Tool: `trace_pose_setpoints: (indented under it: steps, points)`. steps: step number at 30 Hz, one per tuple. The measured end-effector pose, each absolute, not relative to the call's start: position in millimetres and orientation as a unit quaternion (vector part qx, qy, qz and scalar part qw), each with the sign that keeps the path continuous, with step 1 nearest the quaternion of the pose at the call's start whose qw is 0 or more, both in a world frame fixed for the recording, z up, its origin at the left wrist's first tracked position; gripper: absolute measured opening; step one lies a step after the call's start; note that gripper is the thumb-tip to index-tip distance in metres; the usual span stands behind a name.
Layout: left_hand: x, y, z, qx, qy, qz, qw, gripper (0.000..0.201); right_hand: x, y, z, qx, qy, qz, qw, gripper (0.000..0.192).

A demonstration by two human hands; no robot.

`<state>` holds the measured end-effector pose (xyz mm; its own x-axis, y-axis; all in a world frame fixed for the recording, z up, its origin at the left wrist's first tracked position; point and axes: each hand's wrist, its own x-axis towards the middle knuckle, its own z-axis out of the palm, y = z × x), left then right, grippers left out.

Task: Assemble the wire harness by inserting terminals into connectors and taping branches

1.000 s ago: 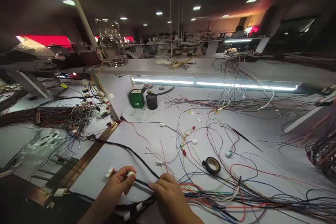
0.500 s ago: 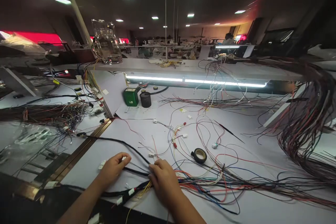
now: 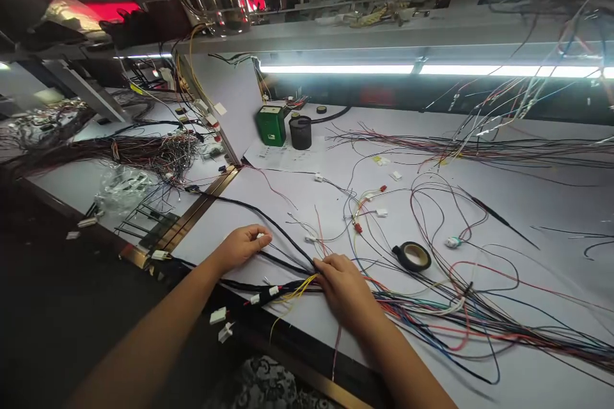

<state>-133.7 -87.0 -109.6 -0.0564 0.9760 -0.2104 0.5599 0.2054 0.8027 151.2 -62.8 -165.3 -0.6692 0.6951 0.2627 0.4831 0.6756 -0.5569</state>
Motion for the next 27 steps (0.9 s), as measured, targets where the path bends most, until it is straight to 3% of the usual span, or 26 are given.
trace_pose_setpoints:
  steps: [9,14,19,23,27]
  points:
    - [-136,-74,-114,0.504,0.711,0.290,0.395,0.042,149,-63,-164,-0.328,-0.880,0.217,0.265,0.028]
    - [-132,-82,-112,0.536,0.685,0.296,0.395,0.039,151,-64,-155,-0.332,-0.891,0.212,0.225,0.031]
    - [-129,-91,-116,0.557,0.672,0.331,0.360,0.038,134,-71,-134,-0.370,-0.903,0.163,0.148,0.061]
    - [-127,-83,-105,0.545,0.658,0.305,0.420,0.044,111,-76,-132,-0.366,-0.907,0.145,0.152,0.067]
    - [-121,-74,-77,0.608,0.616,0.307,0.396,0.043,104,-77,-146,-0.359,-0.899,0.170,0.187,0.062]
